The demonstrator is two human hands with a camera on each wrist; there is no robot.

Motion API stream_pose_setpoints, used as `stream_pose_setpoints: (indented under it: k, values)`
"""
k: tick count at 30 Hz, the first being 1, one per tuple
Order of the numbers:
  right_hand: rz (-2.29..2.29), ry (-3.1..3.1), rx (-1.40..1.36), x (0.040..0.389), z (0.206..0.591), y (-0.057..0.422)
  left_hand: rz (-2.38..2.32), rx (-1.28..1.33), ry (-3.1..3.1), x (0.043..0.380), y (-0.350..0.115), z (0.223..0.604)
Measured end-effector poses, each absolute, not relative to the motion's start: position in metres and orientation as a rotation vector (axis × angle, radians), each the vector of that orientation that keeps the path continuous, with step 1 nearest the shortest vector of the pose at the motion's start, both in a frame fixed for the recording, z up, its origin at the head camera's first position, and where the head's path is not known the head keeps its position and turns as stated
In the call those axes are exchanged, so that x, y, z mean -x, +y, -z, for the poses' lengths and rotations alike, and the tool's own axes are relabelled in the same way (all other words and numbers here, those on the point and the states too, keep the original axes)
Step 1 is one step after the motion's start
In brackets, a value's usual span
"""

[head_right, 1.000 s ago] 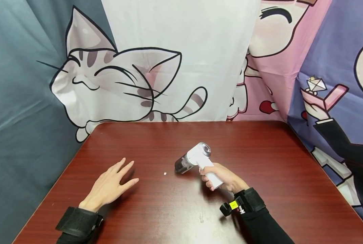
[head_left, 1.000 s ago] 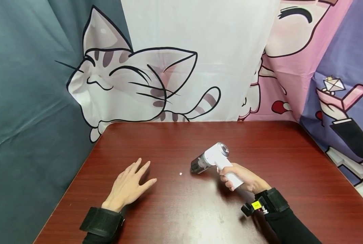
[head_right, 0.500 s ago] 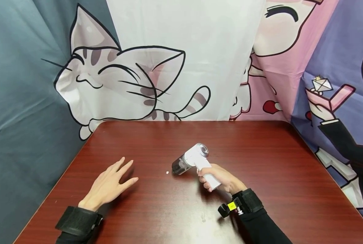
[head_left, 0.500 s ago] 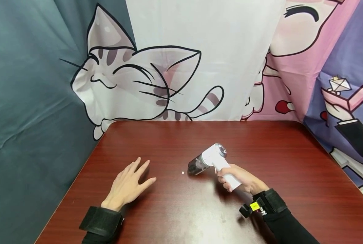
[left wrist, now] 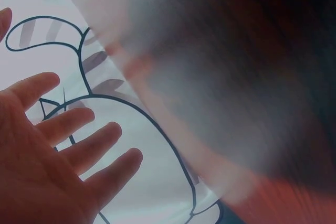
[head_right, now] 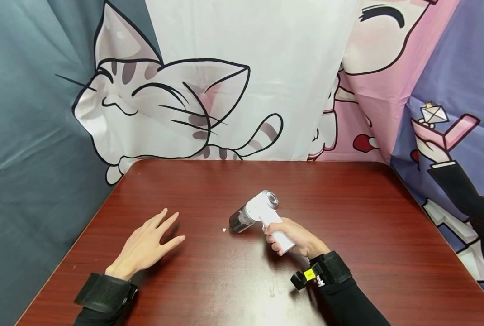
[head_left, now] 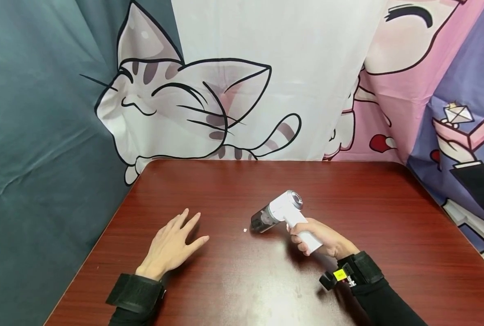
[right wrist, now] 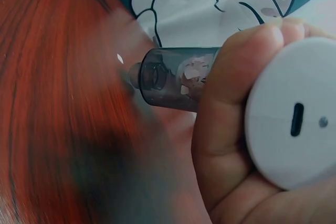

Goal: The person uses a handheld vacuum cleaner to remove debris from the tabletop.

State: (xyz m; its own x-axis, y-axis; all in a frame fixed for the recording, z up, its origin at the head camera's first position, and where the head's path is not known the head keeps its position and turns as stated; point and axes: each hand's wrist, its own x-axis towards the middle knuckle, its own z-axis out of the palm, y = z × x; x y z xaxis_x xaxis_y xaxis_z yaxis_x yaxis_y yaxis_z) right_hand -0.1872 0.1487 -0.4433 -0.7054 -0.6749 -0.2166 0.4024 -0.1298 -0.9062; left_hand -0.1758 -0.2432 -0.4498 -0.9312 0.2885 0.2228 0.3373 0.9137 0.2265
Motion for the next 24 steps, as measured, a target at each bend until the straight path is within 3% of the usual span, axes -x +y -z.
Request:
stream_pose_setpoints:
  k: [24]
  values:
    - [1.884,1.375,0.317,0.199,0.445,0.107,0.395,0.409,-2.914,0.166,-0.262,0.449]
